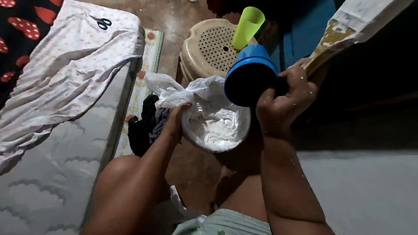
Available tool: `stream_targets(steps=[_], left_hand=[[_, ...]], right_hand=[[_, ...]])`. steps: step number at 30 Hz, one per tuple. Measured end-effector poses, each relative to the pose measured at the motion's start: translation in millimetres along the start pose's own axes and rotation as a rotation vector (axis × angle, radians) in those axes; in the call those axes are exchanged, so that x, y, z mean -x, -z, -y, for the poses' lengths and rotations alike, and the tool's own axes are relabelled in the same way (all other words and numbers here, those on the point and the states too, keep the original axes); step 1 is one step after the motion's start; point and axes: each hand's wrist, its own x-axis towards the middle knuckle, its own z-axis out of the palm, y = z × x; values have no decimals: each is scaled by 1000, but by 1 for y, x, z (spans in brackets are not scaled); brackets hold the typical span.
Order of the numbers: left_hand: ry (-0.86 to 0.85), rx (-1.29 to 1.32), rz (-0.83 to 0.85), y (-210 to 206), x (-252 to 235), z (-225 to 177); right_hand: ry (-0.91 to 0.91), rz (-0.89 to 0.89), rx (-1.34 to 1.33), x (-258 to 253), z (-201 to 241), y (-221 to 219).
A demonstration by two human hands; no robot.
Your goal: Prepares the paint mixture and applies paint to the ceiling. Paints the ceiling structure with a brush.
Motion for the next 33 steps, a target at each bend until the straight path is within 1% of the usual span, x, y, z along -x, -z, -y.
stream_targets(steps=[5, 10, 22, 27, 33], left_hand=[[-14, -17, -24, 2, 5, -7], [16, -37, -39, 5, 3, -7], [-17, -35, -27, 7, 5, -7], [-30, -1, -4, 7, 4, -7], [-25, -27, -28, 6, 2, -4]], right_hand=[[-88, 12, -26, -6, 2, 0], [-107, 11, -15, -10, 2, 1], [-34, -11, -66, -11, 4, 0], [-16, -30, -46, -11, 7, 1], [14, -26, -85, -11, 8, 4]])
